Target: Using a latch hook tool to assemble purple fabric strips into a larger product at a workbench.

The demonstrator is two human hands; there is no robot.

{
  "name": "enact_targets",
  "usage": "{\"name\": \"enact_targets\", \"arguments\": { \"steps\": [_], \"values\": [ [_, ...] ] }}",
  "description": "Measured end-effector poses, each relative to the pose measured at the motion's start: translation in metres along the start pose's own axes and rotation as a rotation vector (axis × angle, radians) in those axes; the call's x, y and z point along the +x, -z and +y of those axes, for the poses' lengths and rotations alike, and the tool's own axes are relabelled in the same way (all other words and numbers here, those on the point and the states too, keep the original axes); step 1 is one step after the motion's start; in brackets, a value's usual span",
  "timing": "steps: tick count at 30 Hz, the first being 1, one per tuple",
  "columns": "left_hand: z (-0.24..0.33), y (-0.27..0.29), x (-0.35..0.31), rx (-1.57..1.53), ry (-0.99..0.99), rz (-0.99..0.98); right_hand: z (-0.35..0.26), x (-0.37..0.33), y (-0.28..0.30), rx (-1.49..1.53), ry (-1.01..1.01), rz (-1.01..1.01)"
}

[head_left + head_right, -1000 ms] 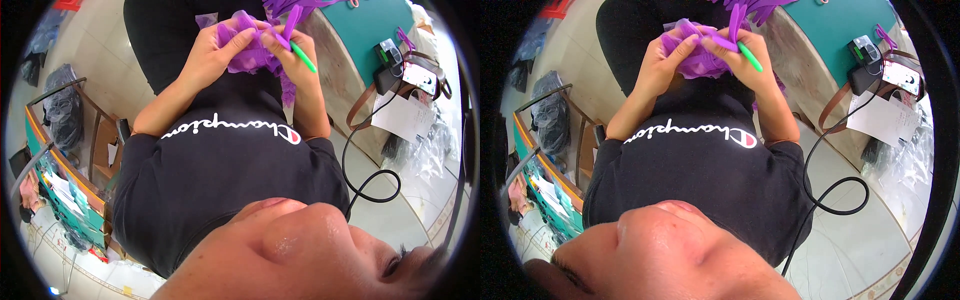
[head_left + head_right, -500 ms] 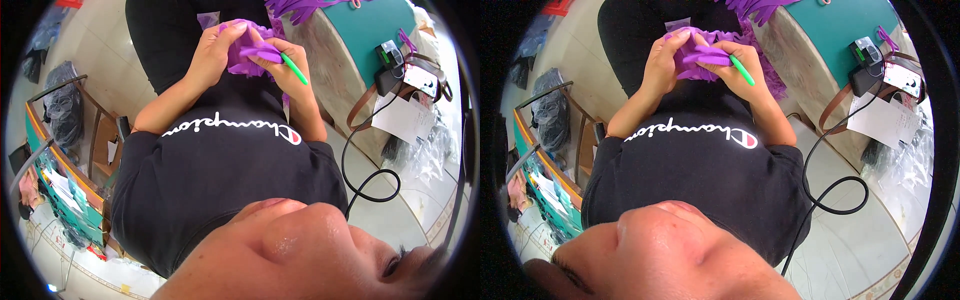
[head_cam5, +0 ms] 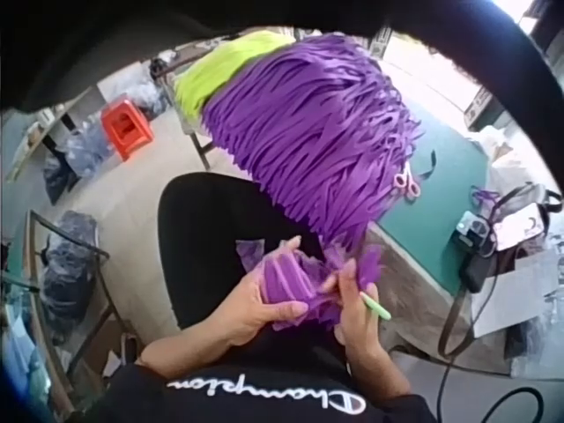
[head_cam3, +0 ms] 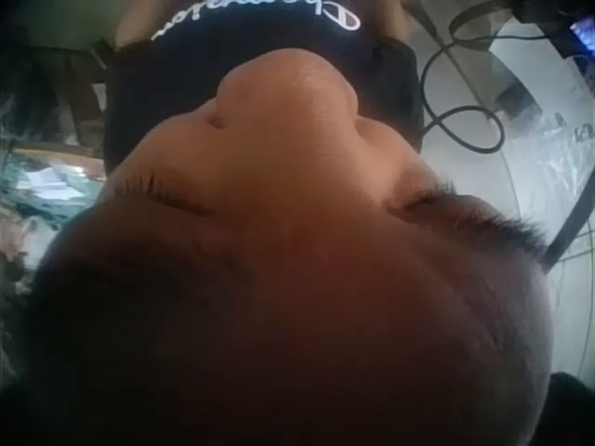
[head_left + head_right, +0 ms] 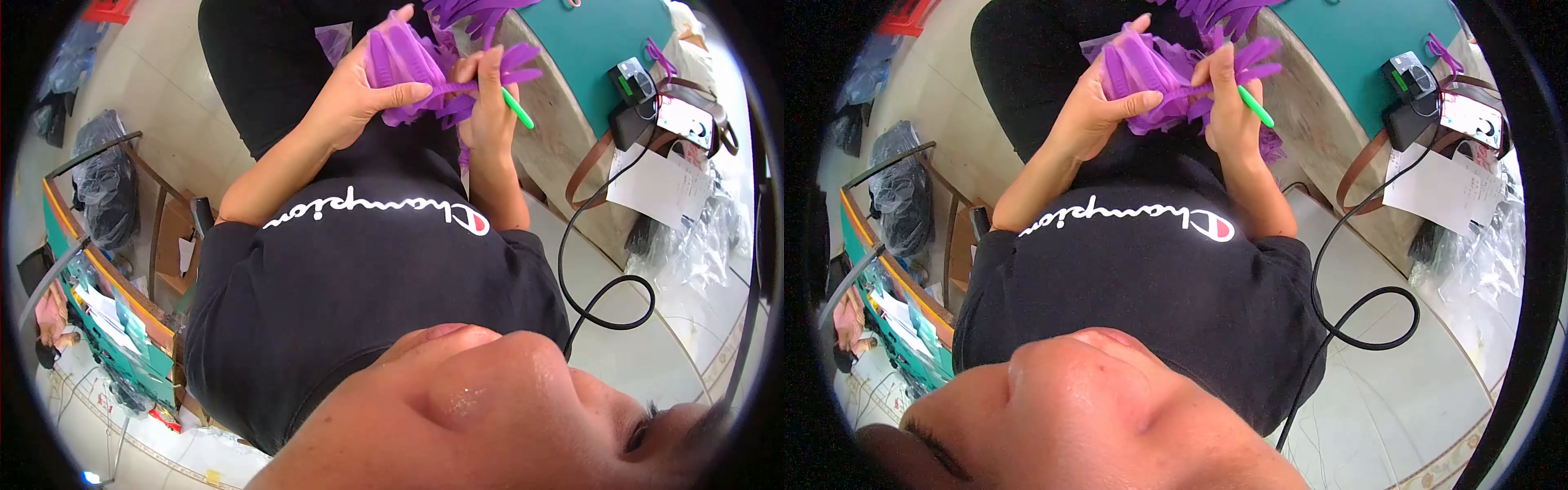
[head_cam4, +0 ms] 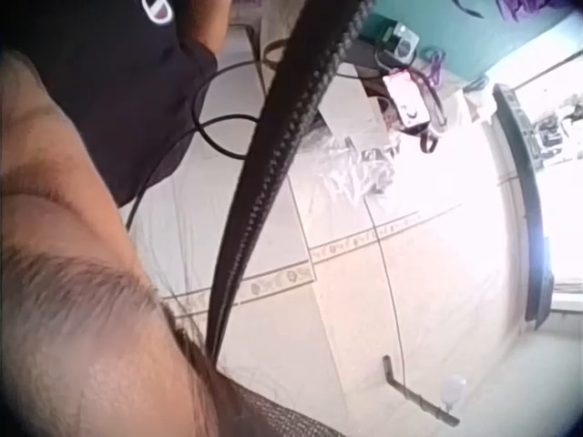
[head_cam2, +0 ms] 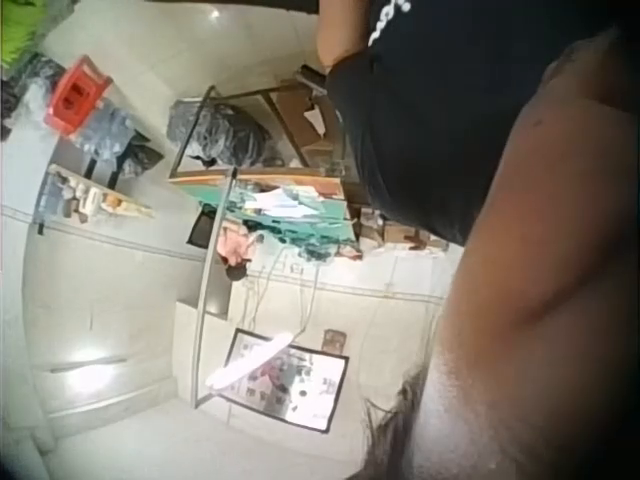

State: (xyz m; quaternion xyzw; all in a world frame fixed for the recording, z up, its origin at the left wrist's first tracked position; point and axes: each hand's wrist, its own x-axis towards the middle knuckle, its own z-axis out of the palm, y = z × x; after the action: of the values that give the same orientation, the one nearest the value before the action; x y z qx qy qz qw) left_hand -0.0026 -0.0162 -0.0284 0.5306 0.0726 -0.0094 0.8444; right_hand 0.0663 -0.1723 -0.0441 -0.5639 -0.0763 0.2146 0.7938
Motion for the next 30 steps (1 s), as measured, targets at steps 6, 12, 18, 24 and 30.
{"name": "enact_targets", "arguments": {
  "steps": [6,12,18,24,30],
  "values": [
    [0.000,0.000,0.003,-0.020,-0.111,0.091,0.001,-0.011,0.008,0.112,0.208,-0.516],
    [0.017,-0.012,0.003,-0.075,-0.082,0.143,0.000,-0.009,0.000,0.042,0.167,-0.457],
    [0.018,-0.011,0.002,0.079,-0.126,0.181,0.000,-0.008,0.002,-0.089,0.205,-0.405],
    [0.015,0.012,0.004,-0.219,0.248,-0.159,-0.023,0.041,0.048,-0.274,0.401,0.162],
    [0.020,0.028,-0.001,-0.250,0.322,-0.456,-0.047,0.071,0.088,0.174,0.064,0.123]
  ]
}}
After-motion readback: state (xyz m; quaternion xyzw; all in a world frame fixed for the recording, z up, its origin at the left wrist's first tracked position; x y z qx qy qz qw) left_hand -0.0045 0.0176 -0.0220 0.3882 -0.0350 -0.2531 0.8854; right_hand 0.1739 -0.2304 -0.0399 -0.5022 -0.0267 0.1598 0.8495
